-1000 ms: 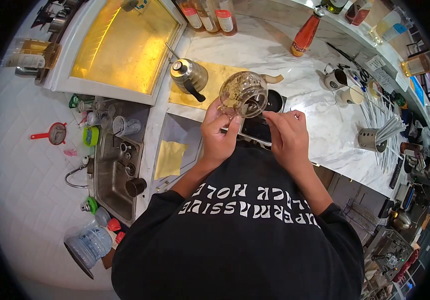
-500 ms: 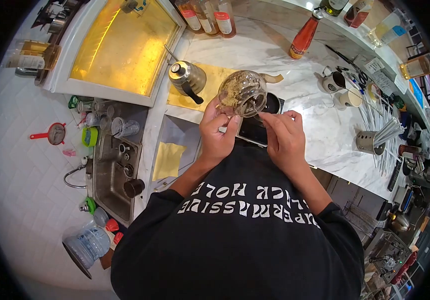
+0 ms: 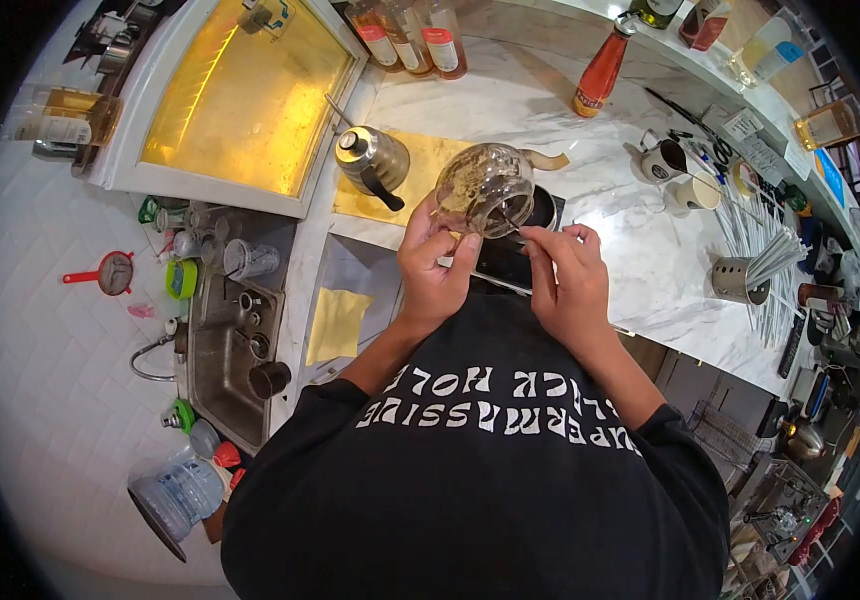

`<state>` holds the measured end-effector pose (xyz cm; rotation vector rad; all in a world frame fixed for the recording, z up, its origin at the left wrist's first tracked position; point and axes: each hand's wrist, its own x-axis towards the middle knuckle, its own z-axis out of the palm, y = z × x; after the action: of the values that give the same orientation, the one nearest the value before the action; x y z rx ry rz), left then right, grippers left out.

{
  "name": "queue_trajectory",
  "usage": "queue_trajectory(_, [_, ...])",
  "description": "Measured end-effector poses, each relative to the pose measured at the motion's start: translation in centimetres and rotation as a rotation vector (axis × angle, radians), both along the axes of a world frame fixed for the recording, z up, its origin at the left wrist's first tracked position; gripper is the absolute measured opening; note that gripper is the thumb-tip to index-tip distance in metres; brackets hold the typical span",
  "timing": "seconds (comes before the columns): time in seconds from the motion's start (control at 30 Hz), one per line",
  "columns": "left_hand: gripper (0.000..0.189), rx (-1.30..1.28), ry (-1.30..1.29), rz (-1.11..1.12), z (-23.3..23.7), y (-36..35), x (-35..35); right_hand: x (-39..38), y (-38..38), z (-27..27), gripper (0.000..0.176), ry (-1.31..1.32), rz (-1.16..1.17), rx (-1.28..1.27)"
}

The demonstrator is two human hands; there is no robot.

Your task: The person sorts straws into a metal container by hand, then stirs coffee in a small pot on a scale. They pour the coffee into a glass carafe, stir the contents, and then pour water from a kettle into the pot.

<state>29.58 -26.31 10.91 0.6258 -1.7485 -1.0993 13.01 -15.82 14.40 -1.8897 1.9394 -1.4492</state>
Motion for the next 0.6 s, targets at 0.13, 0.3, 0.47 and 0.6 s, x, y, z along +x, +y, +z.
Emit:
queue_trajectory(0.13, [0.009, -0.027, -0.025, 0.004, -0.4, 0.4, 0.0, 0.7, 0.8, 0.3, 0.018, -0.172, 0.04, 0.044])
queue_trajectory(0.3, [0.011, 0.012, -0.038, -0.014, -0.4, 1.0, -0.3, 2.0, 1.3, 1.2, 0.018, -0.933, 0.035, 0.28])
queue_trajectory(0.47, [0.012, 0.02, -0.065, 0.009, -0.5, 1.3, -0.5, 1.1, 0.2, 1.0, 0.024, -1.22, 0.073, 0.173])
queue_trajectory(0.6, [0.014, 0.093, -0.013, 0.004, -0.6, 1.6, -0.7, 0.1, 0.3, 0.8, 0.025, -1.204, 0.039, 0.142])
